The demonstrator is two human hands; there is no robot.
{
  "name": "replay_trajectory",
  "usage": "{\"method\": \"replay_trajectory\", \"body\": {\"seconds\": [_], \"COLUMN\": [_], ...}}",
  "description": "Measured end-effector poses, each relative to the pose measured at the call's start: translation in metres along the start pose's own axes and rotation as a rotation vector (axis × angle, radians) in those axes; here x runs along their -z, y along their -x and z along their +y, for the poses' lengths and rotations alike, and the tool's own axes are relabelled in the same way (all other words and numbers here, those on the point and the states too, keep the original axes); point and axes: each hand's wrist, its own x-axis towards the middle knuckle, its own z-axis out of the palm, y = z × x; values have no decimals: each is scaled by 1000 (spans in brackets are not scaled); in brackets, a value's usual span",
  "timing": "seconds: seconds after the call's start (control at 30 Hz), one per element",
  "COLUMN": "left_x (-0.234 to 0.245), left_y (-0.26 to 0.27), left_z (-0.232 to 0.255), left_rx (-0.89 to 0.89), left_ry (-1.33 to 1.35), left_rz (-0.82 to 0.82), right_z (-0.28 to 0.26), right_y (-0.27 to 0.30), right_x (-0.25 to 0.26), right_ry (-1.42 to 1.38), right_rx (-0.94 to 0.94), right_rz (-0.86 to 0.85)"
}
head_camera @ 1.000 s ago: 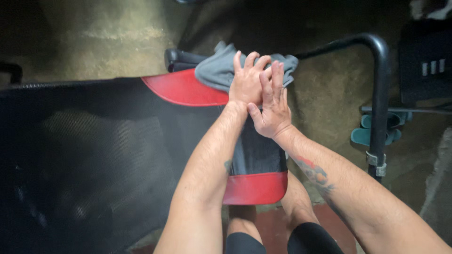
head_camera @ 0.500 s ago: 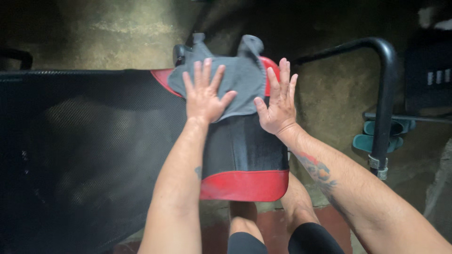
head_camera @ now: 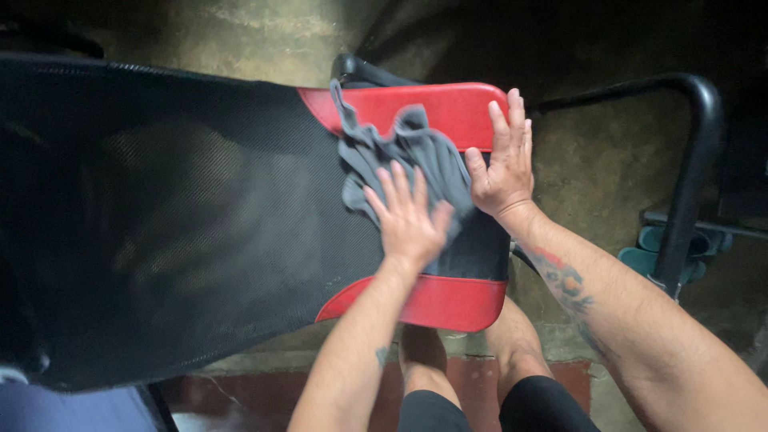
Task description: The person sprays a cleaning solution onto a black and red office chair and wipes the surface with a gray cloth. The person scrubs the foam residue on the seat and backrest, moving the cloth across the mesh and plastic sections to clean the chair.
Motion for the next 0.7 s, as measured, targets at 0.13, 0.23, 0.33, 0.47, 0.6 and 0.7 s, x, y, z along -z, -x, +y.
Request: {"method": "replay_trajectory", "body": {"seconds": [0.13,0.23,0.33,0.47,0.6,0.7], "left_x": [0,-7,-17,-26,-17,0], "left_y": [60,115,163,198,216,219], "left_z": [22,24,16,-17,-63,-80], "left_rx": [-36,-64,-73,-55,52,207], "left_ry": [284,306,257,237,122,-1], "left_rz": [-18,-13,-13,-105,-145,-181], "right_z": [-3,-5,-8,-9,-5,-4], "right_y": [-4,-6,-8,-9,-6,-7], "right_x": [0,2,3,4,1,1], "right_ry": [66,88,111,140,175,207], "right_rx": [20,25,32,48,56,86], "right_rz": [-31,-41,-53,-68,-83,-88]}}
